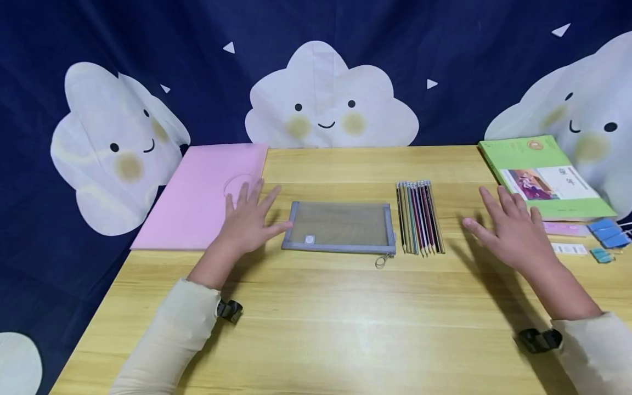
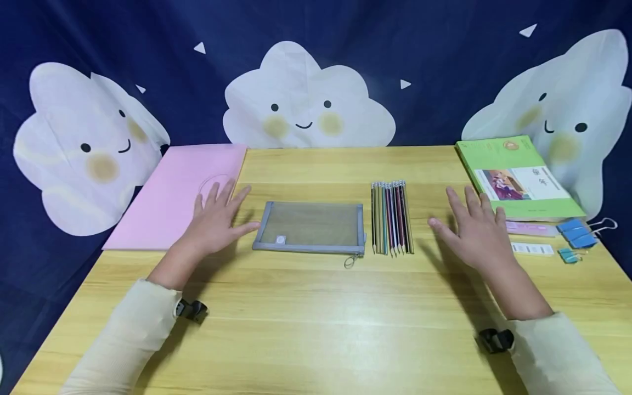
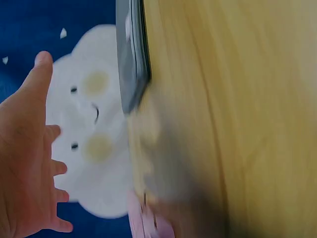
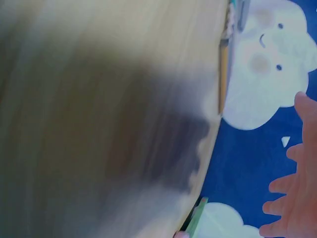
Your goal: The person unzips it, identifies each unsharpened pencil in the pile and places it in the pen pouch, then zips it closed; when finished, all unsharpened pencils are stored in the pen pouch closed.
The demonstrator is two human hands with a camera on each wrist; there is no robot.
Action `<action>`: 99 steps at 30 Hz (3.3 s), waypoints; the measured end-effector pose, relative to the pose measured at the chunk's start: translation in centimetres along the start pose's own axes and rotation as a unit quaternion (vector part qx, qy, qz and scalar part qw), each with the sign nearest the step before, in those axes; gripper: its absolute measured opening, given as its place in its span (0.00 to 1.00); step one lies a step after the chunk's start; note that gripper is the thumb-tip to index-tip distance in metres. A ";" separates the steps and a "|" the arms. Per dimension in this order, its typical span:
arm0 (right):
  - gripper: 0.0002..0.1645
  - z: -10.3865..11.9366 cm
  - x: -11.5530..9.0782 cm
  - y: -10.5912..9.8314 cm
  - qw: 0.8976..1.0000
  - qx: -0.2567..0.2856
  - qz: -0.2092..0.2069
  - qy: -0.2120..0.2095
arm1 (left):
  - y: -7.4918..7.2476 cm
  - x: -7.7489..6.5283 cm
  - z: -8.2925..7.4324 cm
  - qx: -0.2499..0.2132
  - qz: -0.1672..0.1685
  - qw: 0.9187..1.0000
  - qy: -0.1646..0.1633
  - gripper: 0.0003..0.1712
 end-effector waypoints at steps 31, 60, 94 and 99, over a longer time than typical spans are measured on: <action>0.22 11.5 -0.5 5.3 0.973 0.129 0.189 -0.001 | 4.2 5.0 -18.1 0.009 0.101 0.977 0.186 0.10; 0.05 11.7 -0.7 5.3 0.638 0.688 0.253 0.236 | 2.5 2.5 -11.8 -0.067 -0.048 0.991 0.107 0.20; 0.05 10.9 0.2 5.0 0.623 0.686 0.322 0.193 | 0.0 -0.4 -5.6 0.001 0.073 0.994 0.086 0.44; 0.08 10.7 0.4 5.2 0.631 0.674 0.339 0.182 | 0.9 0.9 -7.2 0.034 0.025 0.984 0.176 0.22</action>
Point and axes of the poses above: each hand's wrist, its own x-axis towards the middle knuckle, its own y-axis out of the palm, z = x × y, the point moved 1 cm from there along x, towards the middle knuckle, and after that the axes turned 10 degrees about y, right-handed, at the moved point
